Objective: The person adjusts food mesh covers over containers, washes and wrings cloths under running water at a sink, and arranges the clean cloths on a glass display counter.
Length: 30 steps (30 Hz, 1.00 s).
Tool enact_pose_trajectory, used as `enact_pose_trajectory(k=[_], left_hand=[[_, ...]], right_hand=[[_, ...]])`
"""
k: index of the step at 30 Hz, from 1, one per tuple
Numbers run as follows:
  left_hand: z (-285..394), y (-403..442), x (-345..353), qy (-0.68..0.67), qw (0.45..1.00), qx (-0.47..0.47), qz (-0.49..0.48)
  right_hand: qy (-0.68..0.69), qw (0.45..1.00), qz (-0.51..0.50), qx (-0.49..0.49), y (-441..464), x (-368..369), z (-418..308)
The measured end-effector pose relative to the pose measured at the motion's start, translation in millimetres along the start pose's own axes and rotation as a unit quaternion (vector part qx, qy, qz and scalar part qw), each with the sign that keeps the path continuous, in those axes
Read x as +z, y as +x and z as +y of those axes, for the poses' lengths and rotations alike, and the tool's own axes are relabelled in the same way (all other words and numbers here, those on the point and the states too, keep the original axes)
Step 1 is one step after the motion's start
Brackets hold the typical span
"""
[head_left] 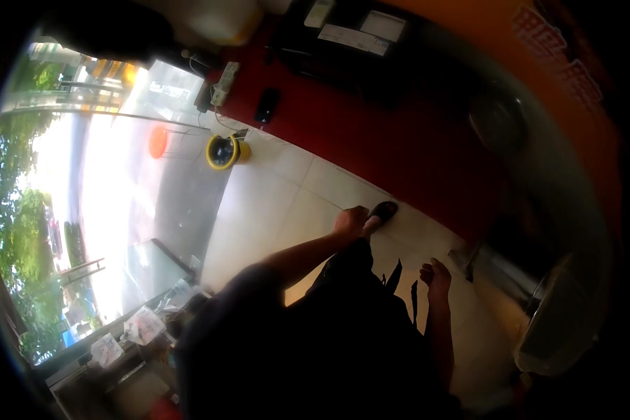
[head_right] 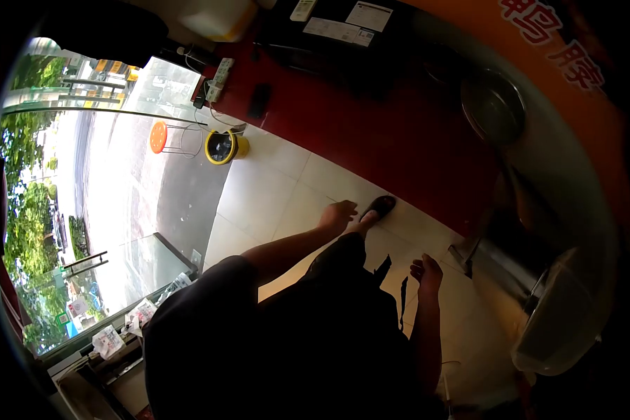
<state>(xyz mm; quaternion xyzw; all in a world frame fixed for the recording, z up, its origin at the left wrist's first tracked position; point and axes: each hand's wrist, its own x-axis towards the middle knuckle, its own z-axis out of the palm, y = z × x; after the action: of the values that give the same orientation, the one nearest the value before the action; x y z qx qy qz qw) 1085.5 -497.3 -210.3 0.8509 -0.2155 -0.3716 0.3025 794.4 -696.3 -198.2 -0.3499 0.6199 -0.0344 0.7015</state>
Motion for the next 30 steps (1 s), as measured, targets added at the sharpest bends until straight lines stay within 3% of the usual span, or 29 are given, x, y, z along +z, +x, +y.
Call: enact_pose_trajectory(k=[1,2,4,7,8,10,11,13,17,19,23,26,27,30], left_hand=[[40,0,0,0.04,0.997,0.013,-0.072],[89,-23,2,-0.034,0.996,0.057,-0.065],[156,-65,21,-0.061,0.959,0.262,-0.087],[228,-155,79,-0.05,0.853,0.507,-0.112],[231,-188,97,-0.048,0.845,0.517,-0.132],[235,-241,135,0.015,0.732,0.629,-0.261],[226,-270,163,0.016,0.718,0.636,-0.28],[205,-317,209,-0.071,0.67,0.673,-0.306],[187,-407,253,-0.12,0.626,0.655,-0.405],[179,-446,259,-0.077,0.641,0.619,-0.447],[152,-471,301,-0.032,0.588,0.663,-0.462],[159,-492,289,0.065,0.644,0.512,-0.565],[148,-512,298,0.035,0.675,0.491,-0.549],[155,-554,286,0.0,0.698,0.367,-0.615]], right_hand=[[0.01,1.0,0.006,-0.008,-9,1,-2],[0.069,0.997,-0.026,-0.023,-21,0,-4],[0.187,0.977,-0.081,-0.057,-43,-5,0],[0.378,0.854,-0.238,-0.265,-85,-27,29],[0.415,0.823,-0.249,-0.298,-113,-36,44],[0.463,0.781,-0.24,-0.344,-172,-53,68],[0.48,0.77,-0.222,-0.358,-199,-64,85],[0.508,0.75,-0.182,-0.382,-249,-80,117],[0.556,0.726,-0.063,-0.399,-339,-113,188],[0.581,0.71,0.005,-0.397,-378,-128,231],[0.647,0.667,0.114,-0.35,-429,-126,286],[0.632,0.674,0.099,-0.37,-472,-101,270],[0.611,0.678,0.16,-0.377,-477,-105,276],[0.501,0.713,0.309,-0.38,-495,-108,265]])
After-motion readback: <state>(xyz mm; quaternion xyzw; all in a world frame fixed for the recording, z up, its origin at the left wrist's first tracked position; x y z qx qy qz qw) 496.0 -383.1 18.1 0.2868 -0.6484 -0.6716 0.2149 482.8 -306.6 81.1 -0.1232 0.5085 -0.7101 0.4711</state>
